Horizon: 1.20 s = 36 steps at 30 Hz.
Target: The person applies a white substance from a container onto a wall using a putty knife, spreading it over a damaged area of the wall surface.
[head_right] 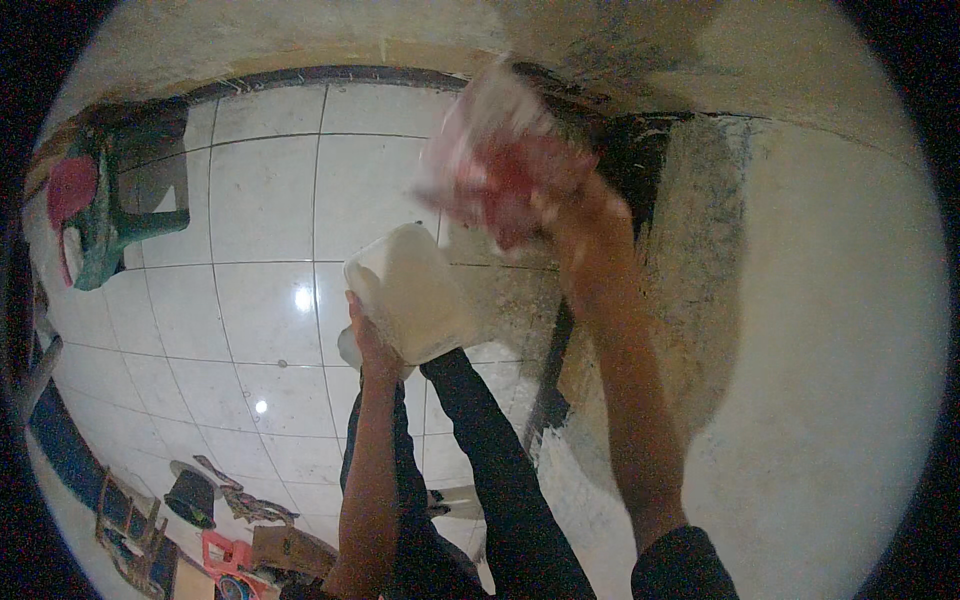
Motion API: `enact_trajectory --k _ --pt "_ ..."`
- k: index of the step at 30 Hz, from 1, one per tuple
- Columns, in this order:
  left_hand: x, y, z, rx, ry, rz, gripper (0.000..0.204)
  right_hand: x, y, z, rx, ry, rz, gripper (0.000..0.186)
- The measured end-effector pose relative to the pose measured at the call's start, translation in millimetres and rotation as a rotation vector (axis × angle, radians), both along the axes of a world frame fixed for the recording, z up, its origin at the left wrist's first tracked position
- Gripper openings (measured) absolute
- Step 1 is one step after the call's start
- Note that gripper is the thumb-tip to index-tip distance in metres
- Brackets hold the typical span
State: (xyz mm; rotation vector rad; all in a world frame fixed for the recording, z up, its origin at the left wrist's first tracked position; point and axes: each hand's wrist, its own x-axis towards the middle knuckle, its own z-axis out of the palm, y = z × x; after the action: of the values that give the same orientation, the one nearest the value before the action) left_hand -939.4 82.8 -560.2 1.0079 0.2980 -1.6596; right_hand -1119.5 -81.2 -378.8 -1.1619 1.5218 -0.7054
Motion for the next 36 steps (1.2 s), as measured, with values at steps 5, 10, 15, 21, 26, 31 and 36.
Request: enact_trajectory --k 5,10,15,21,26,31,36 --pt "-11.3 -24.1 16.7 -0.034 -0.111 -0.052 0.069 17.3 76.4 -0.4 0.048 0.307 0.013 0.018" --pt "-23.1 -27.5 21.2 -0.137 -0.125 -0.118 0.073 24.7 86.1 -24.6 -0.226 0.572 0.180 0.007" --pt "-28.7 -35.4 36.8 -0.077 -0.076 -0.112 0.075 32.3 88.8 -32.8 -0.315 0.572 0.035 0.007" --pt "-44.4 -47.6 75.9 -0.095 -0.116 -0.175 0.077 21.4 90.1 -26.2 -0.335 0.557 -0.009 0.010" --pt "-65.6 -69.2 100.2 -0.098 -0.265 -0.310 0.076 -7.5 90.7 -29.4 -0.349 0.564 -0.114 0.012" --pt "-81.9 -81.3 99.8 -0.166 -0.417 -0.438 0.076 -42.2 81.3 -39.4 -0.073 0.409 -0.219 0.013" --pt "-95.9 -94.5 106.8 -0.154 -0.398 -0.456 0.074 -67.5 76.8 -37.8 -0.001 0.279 -0.385 0.017"
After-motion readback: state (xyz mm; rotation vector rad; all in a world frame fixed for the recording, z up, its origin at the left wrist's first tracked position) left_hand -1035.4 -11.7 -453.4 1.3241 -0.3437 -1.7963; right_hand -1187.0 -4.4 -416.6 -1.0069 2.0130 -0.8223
